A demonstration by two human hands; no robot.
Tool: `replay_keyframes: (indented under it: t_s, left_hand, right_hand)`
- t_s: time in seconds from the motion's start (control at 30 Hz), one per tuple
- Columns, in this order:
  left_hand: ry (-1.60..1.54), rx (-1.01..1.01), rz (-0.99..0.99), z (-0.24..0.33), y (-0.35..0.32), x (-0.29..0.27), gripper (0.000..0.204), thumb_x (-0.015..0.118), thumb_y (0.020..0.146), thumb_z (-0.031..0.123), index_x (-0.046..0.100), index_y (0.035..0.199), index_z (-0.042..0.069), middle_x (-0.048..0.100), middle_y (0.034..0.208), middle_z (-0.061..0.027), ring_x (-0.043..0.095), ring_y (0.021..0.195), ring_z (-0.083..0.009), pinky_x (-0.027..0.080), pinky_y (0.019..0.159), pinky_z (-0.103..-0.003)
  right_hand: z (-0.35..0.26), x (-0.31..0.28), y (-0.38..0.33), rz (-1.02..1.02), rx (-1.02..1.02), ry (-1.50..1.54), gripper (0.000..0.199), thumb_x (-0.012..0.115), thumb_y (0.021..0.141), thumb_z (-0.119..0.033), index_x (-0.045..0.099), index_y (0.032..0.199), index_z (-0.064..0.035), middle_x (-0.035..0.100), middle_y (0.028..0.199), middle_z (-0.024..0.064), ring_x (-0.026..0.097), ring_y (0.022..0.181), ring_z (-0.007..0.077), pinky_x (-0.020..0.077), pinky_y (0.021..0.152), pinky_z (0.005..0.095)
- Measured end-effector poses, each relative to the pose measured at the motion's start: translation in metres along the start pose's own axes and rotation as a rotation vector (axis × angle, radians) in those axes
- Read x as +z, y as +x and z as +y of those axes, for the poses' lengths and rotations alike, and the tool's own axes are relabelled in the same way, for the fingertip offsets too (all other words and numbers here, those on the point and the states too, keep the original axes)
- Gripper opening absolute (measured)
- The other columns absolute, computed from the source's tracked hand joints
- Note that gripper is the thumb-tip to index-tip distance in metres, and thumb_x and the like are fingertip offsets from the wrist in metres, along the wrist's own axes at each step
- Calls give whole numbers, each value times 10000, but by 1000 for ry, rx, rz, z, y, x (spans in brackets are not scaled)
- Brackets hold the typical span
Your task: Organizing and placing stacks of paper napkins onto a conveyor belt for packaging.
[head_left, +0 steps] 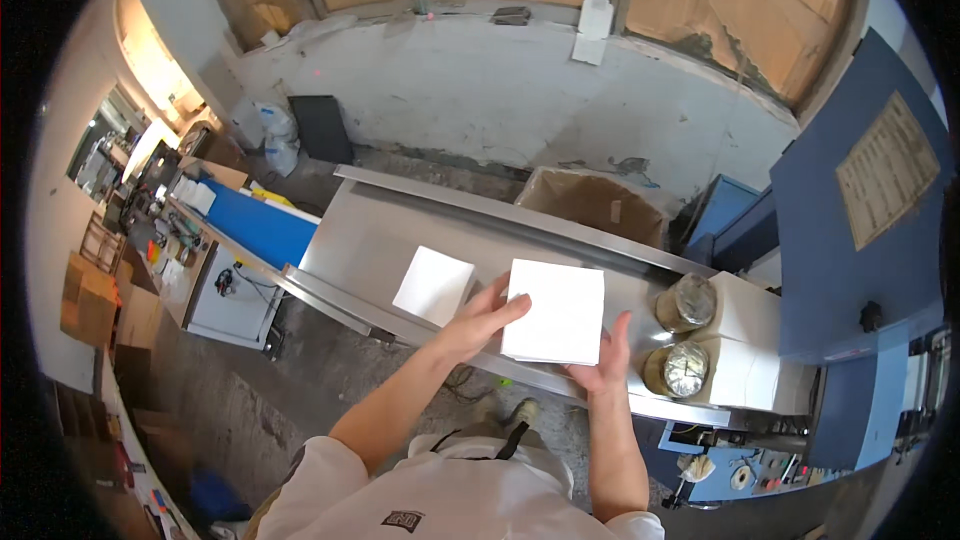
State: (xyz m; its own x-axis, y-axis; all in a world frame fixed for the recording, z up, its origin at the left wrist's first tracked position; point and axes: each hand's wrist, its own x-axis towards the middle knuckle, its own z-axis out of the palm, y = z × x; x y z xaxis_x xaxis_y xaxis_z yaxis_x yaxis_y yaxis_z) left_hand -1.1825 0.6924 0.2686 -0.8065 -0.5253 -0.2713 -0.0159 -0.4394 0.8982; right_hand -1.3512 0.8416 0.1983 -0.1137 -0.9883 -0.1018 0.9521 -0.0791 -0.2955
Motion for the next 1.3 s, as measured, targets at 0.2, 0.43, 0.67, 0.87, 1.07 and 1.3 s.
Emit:
replay_keyframes:
  t_s: [0.2, 0.43, 0.67, 0.87, 1.07, 1.3]
  left_hand:
    - [-26, 80, 73, 4, -36, -20, 663, 668, 933, 276, 351, 1430, -29, 549, 1305, -116, 538, 1172, -172, 440, 993, -326]
    - [70, 240, 160, 22, -76, -72, 691, 694, 900, 184, 332, 1449, -29, 551, 1285, -109, 545, 1146, -168, 448, 976, -318]
    - [342, 408, 503, 43, -115, -171, 849, 753, 861, 248, 254, 1486, -38, 434, 1419, -171, 468, 1288, -263, 409, 1050, -377]
    - [-252, 219, 103, 48, -114, -297, 729, 678, 908, 398, 359, 1442, 17, 525, 1336, -115, 509, 1241, -212, 417, 1040, -368]
    - [-815, 114, -277, 45, -120, -389, 804, 457, 941, 633, 361, 1451, 19, 512, 1394, -150, 521, 1272, -280, 444, 1047, -439]
    - [-788, -31, -271, 83, -99, -413, 788, 422, 954, 632, 387, 1442, 14, 508, 1404, -167, 533, 1263, -295, 463, 1037, -427]
  right_hand:
    - [28, 18, 10, 157, 78, -304, 858, 455, 909, -688, 361, 1462, -39, 478, 1435, 135, 456, 1327, 264, 367, 1090, 436]
    - [72, 96, 38, 116, -74, -787, 679, 739, 832, -169, 407, 1393, 18, 567, 1309, 100, 537, 1207, 208, 413, 1034, 352]
    - [164, 179, 106, 239, -435, -1339, 618, 736, 818, -105, 441, 1342, 35, 628, 1191, 147, 639, 1034, 213, 512, 892, 341]
    - [297, 252, 176, 78, -612, -2253, 700, 777, 731, -107, 462, 1340, 33, 570, 1207, 276, 597, 1049, 465, 531, 868, 476]
    - [341, 297, 199, 281, -376, -1833, 456, 760, 813, -102, 593, 1206, 58, 646, 1162, 221, 621, 1107, 314, 474, 964, 391]
    - [316, 202, 255, 633, -1, -705, 679, 663, 937, -296, 365, 1471, 0, 479, 1425, 139, 477, 1281, 238, 377, 1049, 308]
